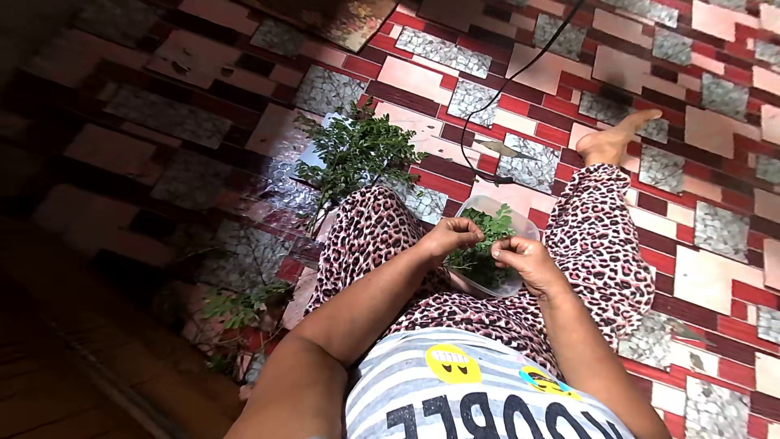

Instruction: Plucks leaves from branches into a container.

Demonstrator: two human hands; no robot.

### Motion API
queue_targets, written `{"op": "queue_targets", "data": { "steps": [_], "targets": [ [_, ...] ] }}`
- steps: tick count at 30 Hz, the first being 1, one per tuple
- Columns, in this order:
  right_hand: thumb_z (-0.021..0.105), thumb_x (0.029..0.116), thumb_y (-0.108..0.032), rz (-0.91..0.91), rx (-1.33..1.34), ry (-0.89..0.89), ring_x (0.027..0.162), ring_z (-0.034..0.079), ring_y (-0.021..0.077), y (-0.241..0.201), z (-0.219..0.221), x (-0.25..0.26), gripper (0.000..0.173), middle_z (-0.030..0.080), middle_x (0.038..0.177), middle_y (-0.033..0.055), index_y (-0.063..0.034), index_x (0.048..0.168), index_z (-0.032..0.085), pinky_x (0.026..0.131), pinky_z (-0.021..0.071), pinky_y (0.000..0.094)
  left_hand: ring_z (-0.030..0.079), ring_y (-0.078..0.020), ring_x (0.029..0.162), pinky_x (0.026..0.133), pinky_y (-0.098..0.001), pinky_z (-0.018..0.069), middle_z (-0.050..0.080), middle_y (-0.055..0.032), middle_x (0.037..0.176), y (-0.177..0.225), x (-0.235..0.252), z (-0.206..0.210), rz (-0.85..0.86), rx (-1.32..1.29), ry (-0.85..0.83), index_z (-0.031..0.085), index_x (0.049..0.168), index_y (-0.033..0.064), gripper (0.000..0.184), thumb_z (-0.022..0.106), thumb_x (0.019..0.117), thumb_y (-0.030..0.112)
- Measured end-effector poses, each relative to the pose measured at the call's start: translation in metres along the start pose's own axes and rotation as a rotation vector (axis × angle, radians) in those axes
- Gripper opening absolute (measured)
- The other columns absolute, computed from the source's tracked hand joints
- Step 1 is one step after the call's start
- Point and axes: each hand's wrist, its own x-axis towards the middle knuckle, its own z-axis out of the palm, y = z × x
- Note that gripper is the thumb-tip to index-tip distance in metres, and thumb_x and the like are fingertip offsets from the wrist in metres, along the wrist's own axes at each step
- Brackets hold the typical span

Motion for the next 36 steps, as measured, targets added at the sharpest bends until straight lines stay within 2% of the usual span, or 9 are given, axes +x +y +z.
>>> {"op": "queue_targets", "data": {
  "steps": [3, 5, 8, 10, 12, 22, 27, 30, 36],
  "targets": [
    [0.06, 0.1006, -0.009, -0.065, -0.009, 0.073, 0.079, 0.066, 0.0099, 0.002, -0.003, 0.001, 0.017, 0.071, 0.086, 0.0034, -0.0024, 0.087, 0.068, 0.077, 0.0565, 0.029, 0.056, -0.0048, 0.072, 0.07, -0.023, 0.0492, 0.064, 0.0001, 0.084, 0.004, 0.001, 0.001, 0.0, 0.039, -0.004, 0.07, 0.095, 0.0031, 0.012, 0.061, 0.0998, 0.009],
    [0.061, 0.0997, -0.011, -0.268, -0.037, 0.244, 0.077, 0.066, 0.0081, 0.005, -0.004, 0.001, 0.018, 0.071, 0.085, 0.0011, -0.0036, 0.087, 0.07, 0.075, 0.057, 0.0286, 0.057, -0.0046, 0.075, 0.074, -0.0236, 0.0497, 0.066, -0.0001, 0.087, 0.002, 0.006, 0.0, 0.019, 0.038, -0.017, 0.072, 0.1, 0.0011, 0.016, 0.059, 0.1016, 0.01],
    [0.064, 0.0935, -0.003, -0.702, -0.166, 0.382, 0.093, 0.065, 0.0084, -0.001, -0.004, -0.001, 0.005, 0.067, 0.108, 0.0061, -0.0003, 0.097, 0.066, 0.083, 0.0567, 0.0256, 0.059, -0.0032, 0.074, 0.072, -0.023, 0.0501, 0.067, 0.0018, 0.083, -0.006, 0.012, 0.0, 0.068, 0.043, -0.015, 0.073, 0.099, 0.0022, 0.017, 0.061, 0.1013, 0.014],
    [0.062, 0.0952, -0.003, -0.83, -0.278, 0.331, 0.105, 0.067, 0.0155, -0.008, -0.002, -0.003, 0.017, 0.068, 0.115, 0.013, 0.0044, 0.109, 0.067, 0.093, 0.0569, 0.032, 0.058, -0.0032, 0.071, 0.069, -0.0217, 0.0499, 0.067, 0.0003, 0.084, -0.008, 0.012, 0.002, 0.084, 0.047, -0.02, 0.073, 0.101, 0.0011, 0.014, 0.065, 0.0995, 0.012],
    [0.059, 0.0976, -0.005, -0.784, -0.377, 0.286, 0.108, 0.068, 0.0192, -0.009, 0.002, -0.003, 0.022, 0.07, 0.115, 0.0151, 0.0042, 0.115, 0.068, 0.097, 0.0557, 0.0362, 0.058, -0.0036, 0.07, 0.067, -0.021, 0.05, 0.067, -0.0009, 0.084, -0.007, 0.011, 0.005, 0.085, 0.045, -0.022, 0.072, 0.101, 0.0001, 0.011, 0.067, 0.0976, 0.01],
    [0.065, 0.0947, -0.002, -0.53, -0.313, 0.298, 0.089, 0.067, 0.0106, 0.001, 0.012, -0.002, 0.017, 0.07, 0.105, 0.0116, 0.0018, 0.111, 0.068, 0.081, 0.0575, 0.0266, 0.059, -0.0044, 0.073, 0.069, -0.022, 0.0511, 0.068, -0.0024, 0.089, -0.004, 0.011, 0.008, 0.076, 0.008, 0.036, 0.071, 0.104, -0.0013, 0.011, 0.066, 0.0966, 0.005],
    [0.061, 0.0972, -0.009, -0.823, -0.526, 0.466, 0.108, 0.063, 0.0281, -0.005, 0.009, -0.004, 0.021, 0.067, 0.115, 0.0177, 0.001, 0.111, 0.073, 0.095, 0.0517, 0.0414, 0.063, -0.009, 0.076, 0.073, -0.0283, 0.0549, 0.069, -0.009, 0.092, -0.008, 0.009, 0.006, 0.154, 0.239, 0.045, 0.071, 0.108, -0.0027, 0.015, 0.066, 0.0974, 0.006],
    [0.06, 0.0979, -0.011, -0.729, -0.601, 0.346, 0.118, 0.061, 0.0322, -0.01, 0.003, -0.002, 0.026, 0.069, 0.122, 0.0166, 0.0002, 0.119, 0.071, 0.104, 0.0472, 0.0495, 0.064, -0.009, 0.078, 0.076, -0.0287, 0.0556, 0.07, -0.0096, 0.094, -0.009, 0.01, 0.007, 0.183, 0.244, 0.033, 0.071, 0.108, -0.0031, 0.015, 0.066, 0.0968, 0.006],
    [0.07, 0.0918, -0.006, -0.568, -0.379, 0.328, 0.096, 0.067, 0.0187, 0.007, 0.009, 0.003, 0.011, 0.07, 0.1, 0.0119, 0.0001, 0.1, 0.07, 0.088, 0.0555, 0.0359, 0.058, -0.004, 0.07, 0.065, -0.0211, 0.0498, 0.068, -0.0021, 0.086, -0.006, 0.008, 0.008, 0.116, 0.027, 0.057, 0.073, 0.103, -0.0004, 0.012, 0.068, 0.0965, 0.009]
  ]
}}
